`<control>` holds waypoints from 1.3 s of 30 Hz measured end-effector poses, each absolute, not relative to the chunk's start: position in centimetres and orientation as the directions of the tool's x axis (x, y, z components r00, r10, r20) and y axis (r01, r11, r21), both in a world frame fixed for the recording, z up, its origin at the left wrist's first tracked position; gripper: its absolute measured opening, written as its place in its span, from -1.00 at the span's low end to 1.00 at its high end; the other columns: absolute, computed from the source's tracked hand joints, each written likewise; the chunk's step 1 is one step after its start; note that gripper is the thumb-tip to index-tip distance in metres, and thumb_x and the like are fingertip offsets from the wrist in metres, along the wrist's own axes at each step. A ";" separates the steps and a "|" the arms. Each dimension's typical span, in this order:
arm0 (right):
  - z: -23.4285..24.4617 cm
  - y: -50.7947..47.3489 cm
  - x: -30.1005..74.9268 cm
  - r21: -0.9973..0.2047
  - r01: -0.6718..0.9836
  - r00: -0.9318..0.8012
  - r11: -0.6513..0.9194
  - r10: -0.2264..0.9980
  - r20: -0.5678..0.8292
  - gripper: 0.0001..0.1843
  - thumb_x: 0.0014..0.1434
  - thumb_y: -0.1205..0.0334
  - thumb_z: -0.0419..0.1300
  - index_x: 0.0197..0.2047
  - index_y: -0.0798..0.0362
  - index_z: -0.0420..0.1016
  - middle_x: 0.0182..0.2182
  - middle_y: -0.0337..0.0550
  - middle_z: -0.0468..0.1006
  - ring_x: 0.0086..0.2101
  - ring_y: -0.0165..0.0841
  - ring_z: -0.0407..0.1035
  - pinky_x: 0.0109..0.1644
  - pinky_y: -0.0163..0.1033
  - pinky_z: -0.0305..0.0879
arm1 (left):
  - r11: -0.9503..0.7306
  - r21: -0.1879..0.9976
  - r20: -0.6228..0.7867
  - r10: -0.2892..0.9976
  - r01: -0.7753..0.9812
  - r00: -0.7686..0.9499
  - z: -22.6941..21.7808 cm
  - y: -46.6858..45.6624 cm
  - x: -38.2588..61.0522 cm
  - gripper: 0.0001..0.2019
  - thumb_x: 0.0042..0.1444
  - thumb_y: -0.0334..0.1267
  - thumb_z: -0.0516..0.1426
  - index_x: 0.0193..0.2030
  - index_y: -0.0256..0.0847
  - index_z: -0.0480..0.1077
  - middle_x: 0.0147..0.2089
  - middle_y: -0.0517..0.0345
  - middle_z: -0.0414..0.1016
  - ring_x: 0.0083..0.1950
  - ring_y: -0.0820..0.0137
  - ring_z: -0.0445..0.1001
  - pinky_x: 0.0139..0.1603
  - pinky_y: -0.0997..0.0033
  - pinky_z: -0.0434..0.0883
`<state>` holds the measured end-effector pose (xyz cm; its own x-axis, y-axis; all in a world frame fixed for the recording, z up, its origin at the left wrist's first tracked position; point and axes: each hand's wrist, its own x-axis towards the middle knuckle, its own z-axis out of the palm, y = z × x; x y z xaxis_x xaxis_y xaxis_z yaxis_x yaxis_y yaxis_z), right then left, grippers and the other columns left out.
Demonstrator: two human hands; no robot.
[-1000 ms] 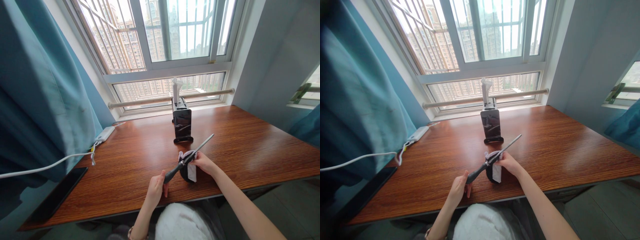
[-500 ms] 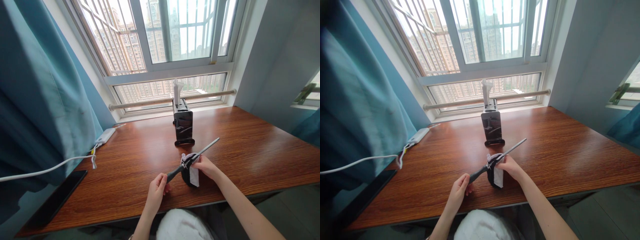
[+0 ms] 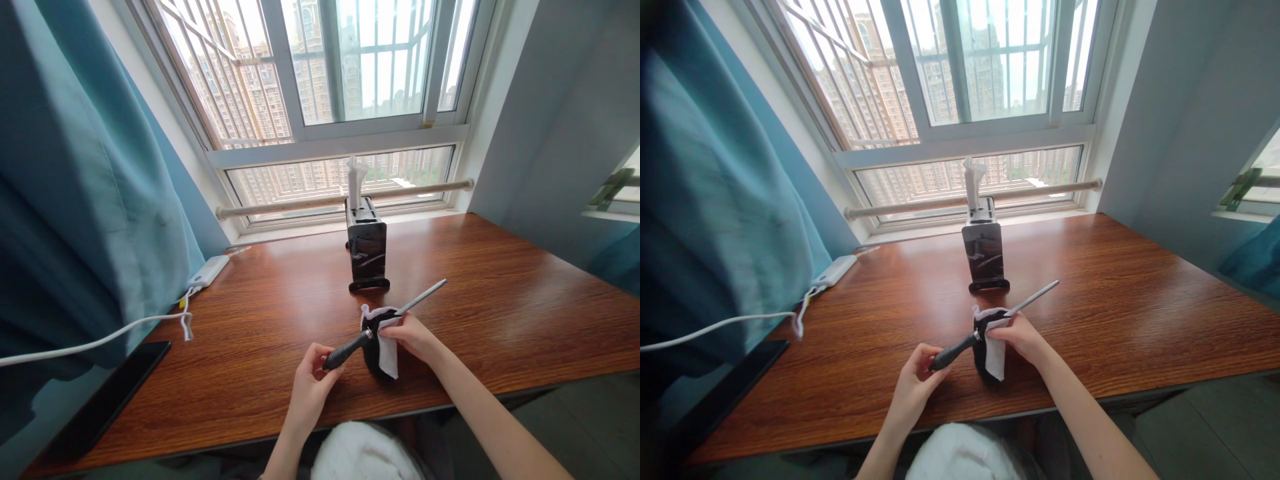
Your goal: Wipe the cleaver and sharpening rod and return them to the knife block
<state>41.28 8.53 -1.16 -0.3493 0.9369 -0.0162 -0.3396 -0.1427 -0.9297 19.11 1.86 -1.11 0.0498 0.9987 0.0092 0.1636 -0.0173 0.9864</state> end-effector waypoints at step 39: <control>-0.8 8.3 41.1 -0.897 -0.403 -0.397 -0.180 0.918 -0.005 -0.68 -0.19 0.38 0.34 -0.26 0.15 0.51 -0.35 -0.10 0.56 -0.34 -0.34 0.43 -0.19 -0.25 0.31 | -0.015 0.960 -0.055 0.969 0.281 0.241 -1.5 2.1 18.6 -0.68 0.06 0.00 0.03 -0.43 -0.28 0.27 -0.49 0.13 0.40 -0.43 0.43 0.33 -0.39 0.51 0.20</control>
